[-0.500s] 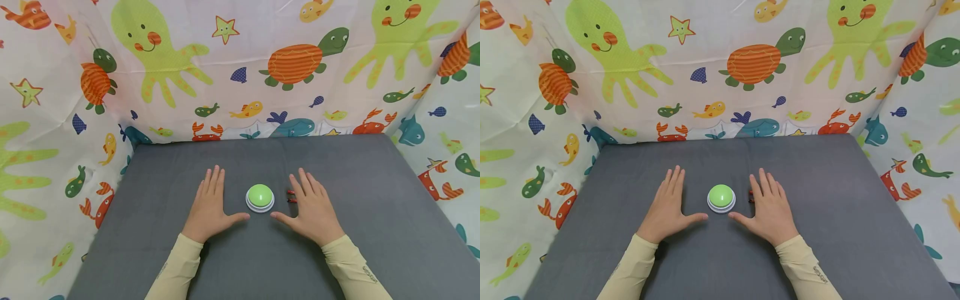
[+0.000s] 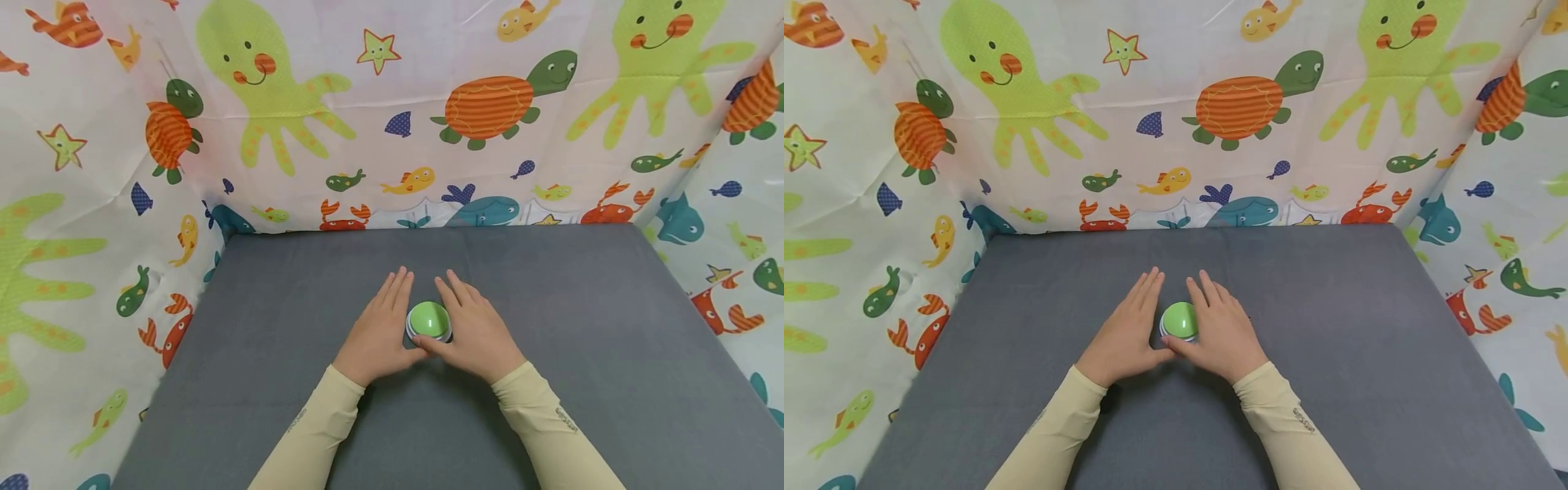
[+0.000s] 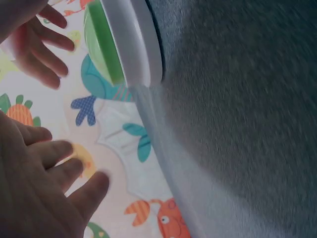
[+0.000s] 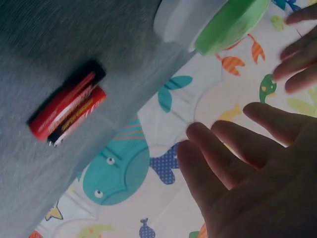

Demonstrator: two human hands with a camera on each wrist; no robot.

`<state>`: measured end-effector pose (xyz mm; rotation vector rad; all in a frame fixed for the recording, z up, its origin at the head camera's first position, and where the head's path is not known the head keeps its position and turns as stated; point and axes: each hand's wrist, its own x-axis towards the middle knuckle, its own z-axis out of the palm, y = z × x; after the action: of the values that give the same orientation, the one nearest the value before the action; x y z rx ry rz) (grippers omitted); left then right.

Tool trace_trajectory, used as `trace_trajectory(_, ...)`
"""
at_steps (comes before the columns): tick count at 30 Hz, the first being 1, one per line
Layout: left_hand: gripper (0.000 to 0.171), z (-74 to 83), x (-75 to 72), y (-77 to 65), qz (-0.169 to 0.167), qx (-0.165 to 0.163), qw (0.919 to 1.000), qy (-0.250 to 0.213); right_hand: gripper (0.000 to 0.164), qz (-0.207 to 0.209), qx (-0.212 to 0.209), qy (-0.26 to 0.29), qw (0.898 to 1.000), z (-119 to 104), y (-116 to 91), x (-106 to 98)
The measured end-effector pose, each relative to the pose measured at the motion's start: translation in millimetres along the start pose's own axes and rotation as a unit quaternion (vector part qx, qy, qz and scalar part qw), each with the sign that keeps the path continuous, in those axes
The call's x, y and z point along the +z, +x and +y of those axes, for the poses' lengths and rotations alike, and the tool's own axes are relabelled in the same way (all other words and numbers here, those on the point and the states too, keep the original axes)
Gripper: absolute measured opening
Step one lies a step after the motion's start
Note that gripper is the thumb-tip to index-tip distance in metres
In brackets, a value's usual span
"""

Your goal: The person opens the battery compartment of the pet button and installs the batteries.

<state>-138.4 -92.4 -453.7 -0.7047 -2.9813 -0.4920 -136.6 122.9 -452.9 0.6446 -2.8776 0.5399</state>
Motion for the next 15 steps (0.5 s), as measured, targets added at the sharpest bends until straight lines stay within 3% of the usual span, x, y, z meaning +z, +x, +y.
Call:
trace_trajectory(5, 0.133, 5.3, 5.4, 4.6, -0.034, -0.006, 0.9984, -0.046, 0.103, -0.016, 0.001, 0.013, 1.000, 0.3, 1.6, 6.0)
trace_trajectory(15, 0.117, 5.2, 15.9, 10.2, -0.083, -0.004, 0.9926, -0.089, 0.085, -0.049, 0.000, 0.070, 0.996, 5.2, 3.2, 17.2)
